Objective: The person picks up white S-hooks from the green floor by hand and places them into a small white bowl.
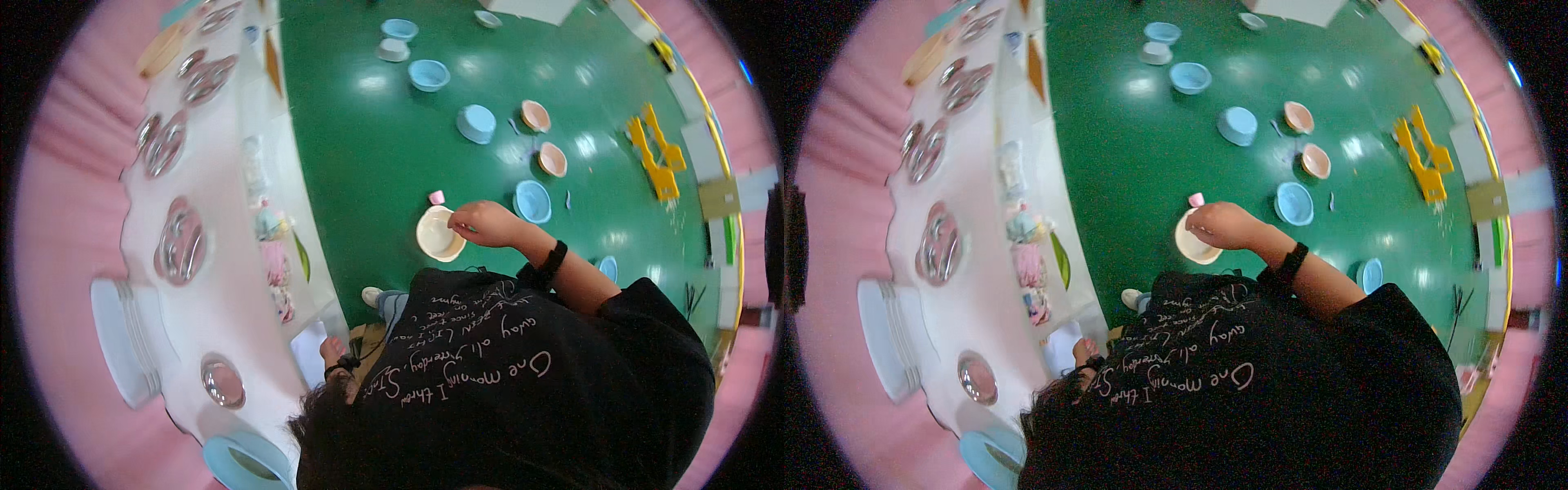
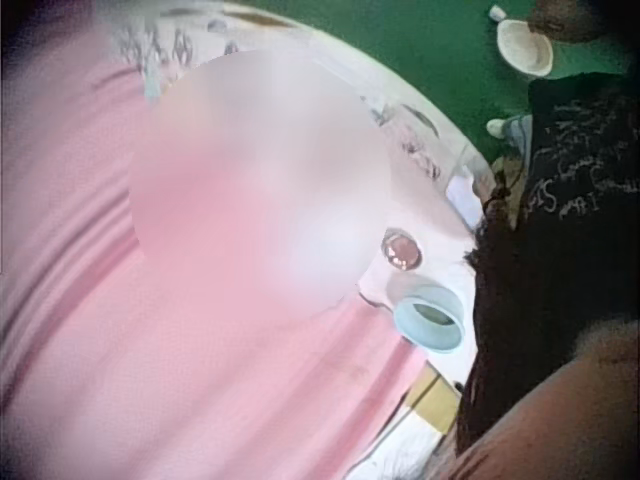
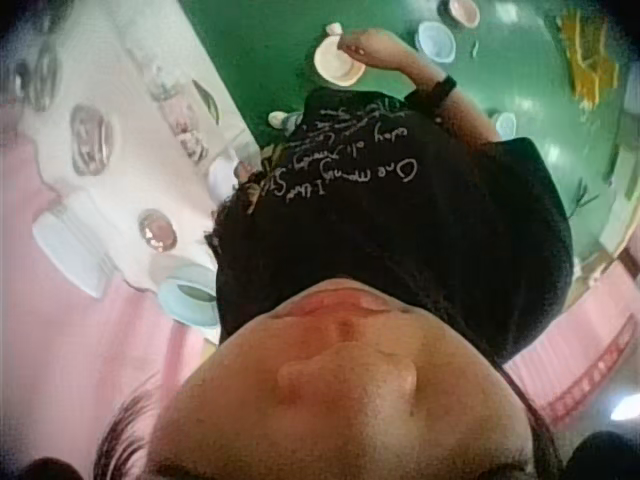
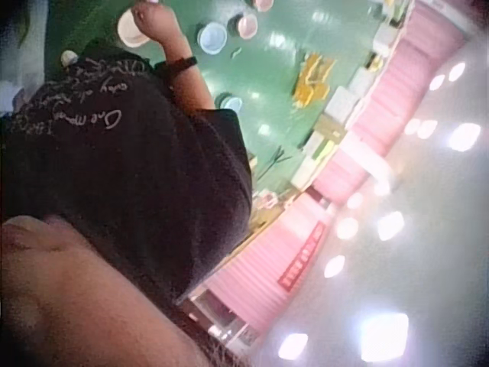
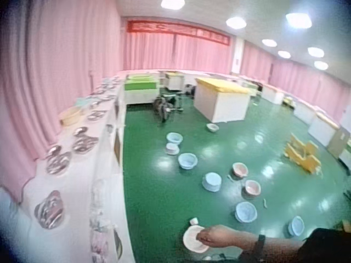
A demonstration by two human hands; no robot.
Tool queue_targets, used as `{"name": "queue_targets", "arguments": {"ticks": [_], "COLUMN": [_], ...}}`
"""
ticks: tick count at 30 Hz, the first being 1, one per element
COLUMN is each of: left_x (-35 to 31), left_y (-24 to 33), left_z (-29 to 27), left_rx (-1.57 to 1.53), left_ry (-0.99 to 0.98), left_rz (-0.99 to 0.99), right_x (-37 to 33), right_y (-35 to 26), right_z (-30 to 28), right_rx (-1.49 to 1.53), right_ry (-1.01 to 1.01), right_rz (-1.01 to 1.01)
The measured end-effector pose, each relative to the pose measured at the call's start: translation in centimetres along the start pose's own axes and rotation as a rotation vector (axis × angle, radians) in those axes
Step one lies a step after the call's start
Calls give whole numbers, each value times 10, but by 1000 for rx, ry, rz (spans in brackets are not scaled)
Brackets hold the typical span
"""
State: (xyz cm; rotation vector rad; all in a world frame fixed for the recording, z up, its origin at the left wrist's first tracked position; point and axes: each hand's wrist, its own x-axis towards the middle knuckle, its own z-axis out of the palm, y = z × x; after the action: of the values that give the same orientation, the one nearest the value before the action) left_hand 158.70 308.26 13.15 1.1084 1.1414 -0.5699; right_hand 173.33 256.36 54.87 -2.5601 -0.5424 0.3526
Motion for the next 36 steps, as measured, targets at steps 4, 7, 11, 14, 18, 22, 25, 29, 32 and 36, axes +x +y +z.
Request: {"name": "queue_targets", "arguments": {"ticks": [4, 7, 11, 14, 18, 22, 25, 29, 32, 36], "left_x": [-11, -10, -39, -67, -93, -117, -122, -114, -100, -84], "left_y": [1, 35, 45, 44, 35, 10, -4, -23, -27, -21], "left_z": [35, 84, 226, 324, 431, 528, 575, 608, 619, 627], "left_rx": [106, 56, 294, 626, 959, 1150, 1313, 1319, 1459, 1450], "left_ry": [45, -41, -131, -221, -428, -507, -552, -595, -545, -527], "left_rz": [-65, -119, 8, 125, 213, 261, 273, 217, 234, 92], "right_x": [-74, -152, -248, -312, -389, -452, -478, -489, -489, -477], "right_y": [45, 102, 154, 172, 178, 169, 167, 166, 184, 223], "right_z": [-21, -33, -38, -34, -14, 14, 33, 40, 34, 6], "right_rx": [61, 62, 66, 80, 101, 181, 196, 260, 323, 256], "right_ry": [99, 242, 334, 452, 581, 634, 656, 671, 664, 623], "right_rz": [139, 318, 568, 712, 890, 1137, 1241, 1338, 1366, 1335]}}
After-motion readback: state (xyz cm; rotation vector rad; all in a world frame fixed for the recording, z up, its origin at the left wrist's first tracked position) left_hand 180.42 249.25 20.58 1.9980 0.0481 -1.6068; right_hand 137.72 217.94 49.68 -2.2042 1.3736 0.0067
